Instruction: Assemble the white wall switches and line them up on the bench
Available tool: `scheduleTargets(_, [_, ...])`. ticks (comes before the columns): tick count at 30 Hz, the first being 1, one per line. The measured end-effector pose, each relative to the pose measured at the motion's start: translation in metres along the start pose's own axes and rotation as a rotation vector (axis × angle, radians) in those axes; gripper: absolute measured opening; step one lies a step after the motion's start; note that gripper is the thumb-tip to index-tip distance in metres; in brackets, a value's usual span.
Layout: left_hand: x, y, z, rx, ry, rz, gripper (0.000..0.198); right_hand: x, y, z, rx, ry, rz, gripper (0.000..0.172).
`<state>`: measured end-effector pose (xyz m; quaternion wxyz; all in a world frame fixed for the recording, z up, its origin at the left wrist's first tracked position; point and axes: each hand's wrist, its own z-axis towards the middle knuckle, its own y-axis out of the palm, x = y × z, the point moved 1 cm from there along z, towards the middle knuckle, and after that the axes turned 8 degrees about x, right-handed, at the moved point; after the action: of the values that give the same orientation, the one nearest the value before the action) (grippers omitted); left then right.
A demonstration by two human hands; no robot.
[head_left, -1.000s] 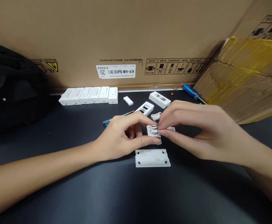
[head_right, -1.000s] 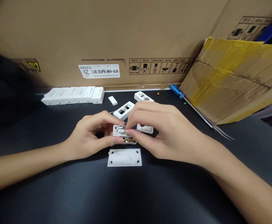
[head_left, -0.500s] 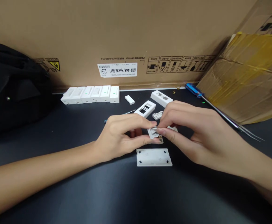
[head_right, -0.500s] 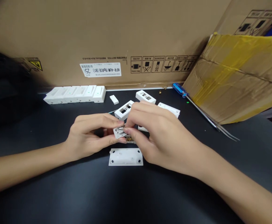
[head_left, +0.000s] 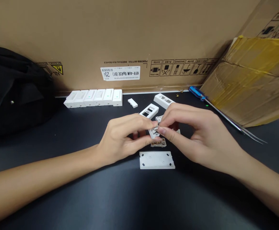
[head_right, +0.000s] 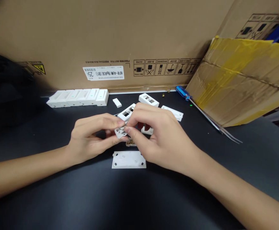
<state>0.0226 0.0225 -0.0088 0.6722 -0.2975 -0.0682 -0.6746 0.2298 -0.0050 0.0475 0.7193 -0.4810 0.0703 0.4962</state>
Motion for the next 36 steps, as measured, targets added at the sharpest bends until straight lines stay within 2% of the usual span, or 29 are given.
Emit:
scheduleTargets(4, [-0.002, 0.001, 0.000, -0.001, -0.055, -0.024, 0.025, 0.003, -0.006, 0.001, -0.012, 0.020, 0.000, 0.008])
scheduleTargets(8, [-0.002, 0.001, 0.002, -0.008, -0.028, -0.093, 0.029, 0.008, -0.016, 0.004, -0.037, 0.147, 0.049, 0.022])
scheduleTargets(12, [-0.002, 0.000, 0.005, -0.051, -0.011, -0.103, 0.026, 0.016, -0.015, 0.007, -0.068, 0.351, 0.282, 0.032])
scheduleTargets(16, [-0.003, -0.001, 0.007, -0.064, -0.020, -0.112, 0.024, 0.021, -0.008, 0.005, -0.233, 0.476, 0.545, 0.027])
scheduleTargets(20, [-0.005, 0.000, 0.006, -0.089, -0.042, -0.166, 0.024, 0.024, -0.006, 0.003, -0.260, 0.545, 0.681, 0.026])
scheduleTargets(24, [-0.005, 0.000, 0.005, -0.121, -0.090, -0.203, 0.028, 0.026, -0.009, 0.004, -0.227, 0.563, 0.669, 0.026])
scheduleTargets(30, [-0.008, -0.007, 0.005, -0.189, -0.292, -0.200, 0.036, 0.032, -0.013, 0.005, -0.209, 0.561, 0.522, 0.030])
scheduleTargets(36, [-0.011, -0.011, 0.008, -0.279, -0.371, -0.082, 0.016, 0.038, -0.013, 0.006, -0.217, 0.490, 0.296, 0.032])
